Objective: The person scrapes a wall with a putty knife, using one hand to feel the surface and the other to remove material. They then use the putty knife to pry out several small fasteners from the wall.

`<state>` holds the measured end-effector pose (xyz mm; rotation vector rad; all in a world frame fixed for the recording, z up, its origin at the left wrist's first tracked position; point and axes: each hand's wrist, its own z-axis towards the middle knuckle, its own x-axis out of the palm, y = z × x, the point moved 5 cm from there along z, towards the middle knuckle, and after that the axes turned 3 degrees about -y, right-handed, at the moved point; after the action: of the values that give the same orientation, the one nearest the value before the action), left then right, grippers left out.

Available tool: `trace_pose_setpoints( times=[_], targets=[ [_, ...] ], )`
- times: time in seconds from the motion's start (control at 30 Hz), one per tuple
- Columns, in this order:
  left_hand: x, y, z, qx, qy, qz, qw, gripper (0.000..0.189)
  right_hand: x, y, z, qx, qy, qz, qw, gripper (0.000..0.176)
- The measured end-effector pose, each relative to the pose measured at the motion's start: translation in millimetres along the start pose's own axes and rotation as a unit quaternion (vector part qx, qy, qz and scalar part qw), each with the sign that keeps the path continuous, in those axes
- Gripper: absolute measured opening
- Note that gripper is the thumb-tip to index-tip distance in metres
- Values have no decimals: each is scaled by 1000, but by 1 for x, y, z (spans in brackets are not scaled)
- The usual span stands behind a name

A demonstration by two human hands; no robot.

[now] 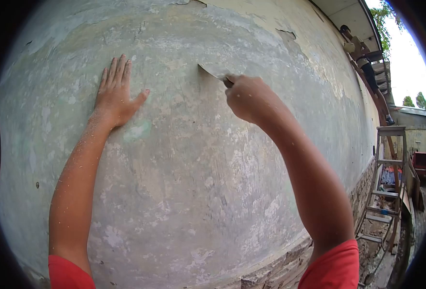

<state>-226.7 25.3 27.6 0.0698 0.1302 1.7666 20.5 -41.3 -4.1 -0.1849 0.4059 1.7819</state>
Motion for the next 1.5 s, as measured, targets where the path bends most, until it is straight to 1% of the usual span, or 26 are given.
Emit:
trace_pose_setpoints(
  times=[0.1, 0.17, 0.2, 0.23, 0.27, 0.3, 0.33, 0.4, 0.43, 0.5, 0.53, 0.6, 0.67, 0.73, 0.77, 0.83, 0.87, 0.9, 0.97, 1.0, 1.1, 1.17, 1.23, 1.37, 1.43, 1.5],
  targets=[
    [0, -12, 6, 9, -7, 2, 1000, 87, -3, -31, 2, 13, -45, 4, 999, 33],
    [0, -30, 3, 12, -8, 4, 1000, 87, -7, -31, 30, 55, -12, 25, 998, 29],
    [-2, -41, 3, 19, -1, 4, 1000, 88, -5, -35, 62, 48, -5, -16, 999, 40],
    [-3, -51, 3, 24, 6, 5, 1000, 88, -9, -31, 89, 51, -31, -21, 998, 28],
    [-3, -58, 4, 17, 7, 9, 1000, 88, -17, -21, 101, 24, -61, 30, 997, 28],
    [-2, -66, 3, 25, 7, 1, 1000, 89, -11, -24, 141, 55, -37, 5, 998, 18],
    [0, -70, 1, 33, 7, -7, 999, 91, -12, -15, 146, 55, -19, -9, 998, 16],
    [3, -69, 0, 23, 0, -5, 1000, 90, -21, 11, 132, 47, 2, -22, 999, 18],
    [3, -70, 0, 20, -15, -8, 1000, 90, -26, 27, 109, -15, -1, -96, 995, 21],
    [2, -68, -3, 11, -16, -5, 1000, 90, -29, 38, 103, -89, -7, -164, 982, 23],
    [2, -68, -3, 11, -17, -6, 1000, 90, -32, 31, 114, -60, 7, -114, 992, 25],
    [3, -68, 2, 5, -15, 11, 1000, 90, -35, 37, 139, -41, 21, -54, 997, 26],
    [6, -67, 2, -2, -8, 17, 1000, 90, -42, 57, 161, -43, -6, -107, 993, 20],
    [7, -66, 1, 7, -37, 7, 999, 90, -42, 66, 170, -46, -17, -136, 990, 20],
    [8, -66, 0, 7, -34, 8, 999, 90, -46, 69, 163, -59, 7, -158, 986, 24],
    [9, -63, 1, 16, -37, 5, 999, 89, -52, 73, 153, -81, 49, -200, 975, 41],
    [9, -61, -1, 18, -36, 4, 999, 89, -51, 69, 155, -44, 51, -124, 990, 46],
    [9, -59, -2, 31, -37, -4, 999, 88, -48, 69, 164, -41, 50, -123, 990, 46],
    [6, -53, 1, 47, -47, -4, 998, 87, -48, 80, 178, -69, 17, -146, 987, 48],
    [6, -49, 1, 62, -51, -14, 997, 86, -45, 90, 182, -96, 27, -185, 978, 47],
    [11, -41, -1, 86, -60, -20, 994, 85, -44, 102, 172, -81, 40, -187, 978, 46],
    [11, -33, -3, 92, -71, -23, 993, 84, -52, 97, 163, -17, 79, -124, 989, 42],
    [10, -31, -4, 99, -70, -33, 992, 83, -55, 95, 171, 5, 50, -58, 997, 39],
    [10, -29, -3, 106, -70, -35, 991, 82, -55, 110, 169, 0, 42, -117, 992, 36],
    [10, -26, -5, 105, -70, -37, 991, 81, -56, 113, 161, -10, 66, -152, 986, 35],
    [11, -19, -7, 104, -74, -43, 991, 81, -58, 113, 161, 7, 56, -131, 990, 34]
  ],
)
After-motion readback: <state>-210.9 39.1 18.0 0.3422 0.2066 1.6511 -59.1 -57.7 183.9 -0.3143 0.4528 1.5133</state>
